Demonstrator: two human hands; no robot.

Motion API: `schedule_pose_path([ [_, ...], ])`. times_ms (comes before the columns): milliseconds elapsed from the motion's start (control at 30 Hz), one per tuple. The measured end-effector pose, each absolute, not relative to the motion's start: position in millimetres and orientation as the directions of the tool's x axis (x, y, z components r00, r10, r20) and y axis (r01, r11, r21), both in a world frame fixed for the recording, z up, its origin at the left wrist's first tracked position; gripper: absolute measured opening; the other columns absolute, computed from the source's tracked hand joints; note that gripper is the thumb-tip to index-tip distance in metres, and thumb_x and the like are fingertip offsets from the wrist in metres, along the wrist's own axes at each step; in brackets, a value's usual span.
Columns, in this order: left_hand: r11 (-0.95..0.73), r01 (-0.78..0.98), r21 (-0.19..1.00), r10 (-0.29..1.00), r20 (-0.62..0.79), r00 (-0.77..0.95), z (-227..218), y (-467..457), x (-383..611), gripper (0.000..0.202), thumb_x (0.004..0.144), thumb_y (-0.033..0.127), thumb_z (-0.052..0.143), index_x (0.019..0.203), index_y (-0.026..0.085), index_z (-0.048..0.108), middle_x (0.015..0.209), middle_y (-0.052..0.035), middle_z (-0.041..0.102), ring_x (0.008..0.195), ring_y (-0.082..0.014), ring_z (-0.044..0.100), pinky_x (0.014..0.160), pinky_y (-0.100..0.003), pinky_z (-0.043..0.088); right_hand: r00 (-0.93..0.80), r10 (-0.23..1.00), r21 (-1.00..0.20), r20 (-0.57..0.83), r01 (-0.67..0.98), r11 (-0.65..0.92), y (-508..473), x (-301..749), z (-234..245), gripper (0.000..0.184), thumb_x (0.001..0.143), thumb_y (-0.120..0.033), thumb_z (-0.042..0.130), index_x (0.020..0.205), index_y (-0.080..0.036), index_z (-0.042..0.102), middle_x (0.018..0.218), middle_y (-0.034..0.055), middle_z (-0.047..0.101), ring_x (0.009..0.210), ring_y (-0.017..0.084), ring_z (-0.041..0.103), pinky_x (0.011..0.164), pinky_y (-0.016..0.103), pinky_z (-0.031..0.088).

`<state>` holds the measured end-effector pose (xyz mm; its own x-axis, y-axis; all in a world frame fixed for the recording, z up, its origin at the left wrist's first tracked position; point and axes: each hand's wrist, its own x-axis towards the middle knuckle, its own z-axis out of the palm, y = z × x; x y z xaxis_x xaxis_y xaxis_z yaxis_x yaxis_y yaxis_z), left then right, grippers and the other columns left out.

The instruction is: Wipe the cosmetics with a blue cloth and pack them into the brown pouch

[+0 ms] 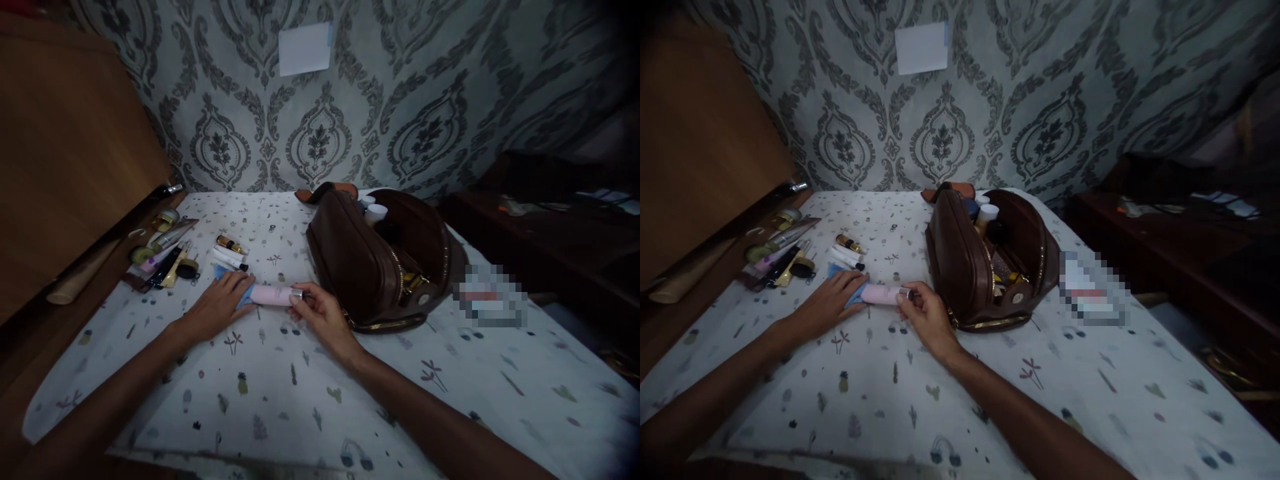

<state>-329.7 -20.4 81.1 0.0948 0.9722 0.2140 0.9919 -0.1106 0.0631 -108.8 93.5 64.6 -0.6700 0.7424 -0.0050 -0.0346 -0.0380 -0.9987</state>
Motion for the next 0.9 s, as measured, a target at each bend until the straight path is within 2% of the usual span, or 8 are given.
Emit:
schedule_pose_path([
  [67,-0.085,0.993,0.082,0.969,0.238,0.063,79.2,-25.9,-334.6,0.051,0.100,0.049,0.041,0.140,0.018,0.046,0.133,-0.0166,0.055,0.120,-0.0315,0.052,0.096,-0.049,0.050,-0.667,0.744,-0.997,0.022,-0.072,-0.035,94.3,-109.8,65.6,0.040,0.076,-0.037,0.073,0.111,-0.020,0.061,0.085,0.0012,0.068,0.069,0.015,0.065,0.061,0.027,0.053],
  [167,-0.087,0.992,0.094,0.955,0.293,0.056,81.8,-28.6,-331.5,0.046,0.102,0.044,0.037,0.134,0.015,0.052,0.121,-0.0158,0.060,0.111,-0.0292,0.057,0.096,-0.048,0.051,-0.674,0.735,-0.993,0.076,-0.118,-0.005,94.9,-110.4,67.2,0.045,0.071,-0.027,0.074,0.114,-0.022,0.062,0.099,0.0029,0.068,0.080,0.015,0.065,0.069,0.027,0.055],
  [267,-0.122,0.989,0.084,0.916,0.393,0.079,87.3,-27.0,-314.0,0.040,0.103,0.037,0.034,0.130,0.015,0.054,0.113,-0.0149,0.063,0.106,-0.0270,0.060,0.095,-0.046,0.052,-0.701,0.708,-0.994,0.081,-0.105,0.009,93.4,-109.5,67.5,0.037,0.077,-0.031,0.070,0.111,-0.020,0.064,0.089,0.0021,0.067,0.072,0.014,0.063,0.067,0.028,0.054],
  [367,-0.215,0.977,0.008,0.875,0.445,0.189,89.3,-21.9,-285.2,0.045,0.103,0.037,0.037,0.141,0.014,0.043,0.124,-0.0183,0.061,0.116,-0.0289,0.058,0.097,-0.046,0.051,-0.702,0.705,-0.995,0.104,-0.080,0.067,90.6,-107.7,67.1,0.035,0.080,-0.037,0.069,0.110,-0.019,0.064,0.080,0.0006,0.065,0.065,0.014,0.061,0.060,0.026,0.052],
  [500,-0.197,0.975,-0.104,0.908,0.356,0.221,88.3,-11.4,-256.1,0.050,0.102,0.032,0.039,0.148,0.014,0.032,0.139,-0.0221,0.054,0.132,-0.0319,0.049,0.097,-0.045,0.049,-0.680,0.722,-0.990,0.128,-0.044,0.134,87.6,-105.6,70.0,0.031,0.080,-0.045,0.069,0.097,-0.019,0.065,0.075,-0.0004,0.064,0.060,0.013,0.059,0.054,0.025,0.051],
  [667,-0.124,0.984,-0.130,0.959,0.238,0.152,94.1,-6.5,-274.1,0.048,0.098,0.034,0.050,0.141,0.016,0.040,0.136,-0.0197,0.056,0.128,-0.0324,0.050,0.092,-0.044,0.048,-0.682,0.729,-0.998,0.046,-0.005,0.059,86.1,-104.8,79.4,0.035,0.081,-0.053,0.066,0.089,-0.019,0.059,0.069,-0.0021,0.062,0.044,0.009,0.053,0.042,0.021,0.040],
  [767,-0.063,0.996,-0.064,0.967,0.243,0.076,96.0,-8.3,-302.7,0.043,0.094,0.035,0.057,0.133,0.018,0.048,0.128,-0.0165,0.060,0.120,-0.0318,0.053,0.090,-0.044,0.046,-0.678,0.735,-1.000,0.000,-0.005,-0.005,86.6,-105.3,82.5,0.037,0.081,-0.055,0.064,0.085,-0.019,0.057,0.060,-0.0037,0.059,0.040,0.008,0.049,0.038,0.019,0.032],
  [900,-0.061,0.968,0.245,0.964,0.265,-0.007,95.0,-9.3,-331.2,0.032,0.092,0.045,0.057,0.113,0.020,0.058,0.108,-0.0095,0.064,0.101,-0.0255,0.059,0.085,-0.035,0.046,-0.676,0.732,-0.994,-0.083,0.001,-0.112,88.5,-106.4,84.0,0.037,0.079,-0.056,0.063,0.080,-0.021,0.053,0.048,-0.0064,0.054,0.036,0.009,0.047,0.036,0.018,0.028],
])
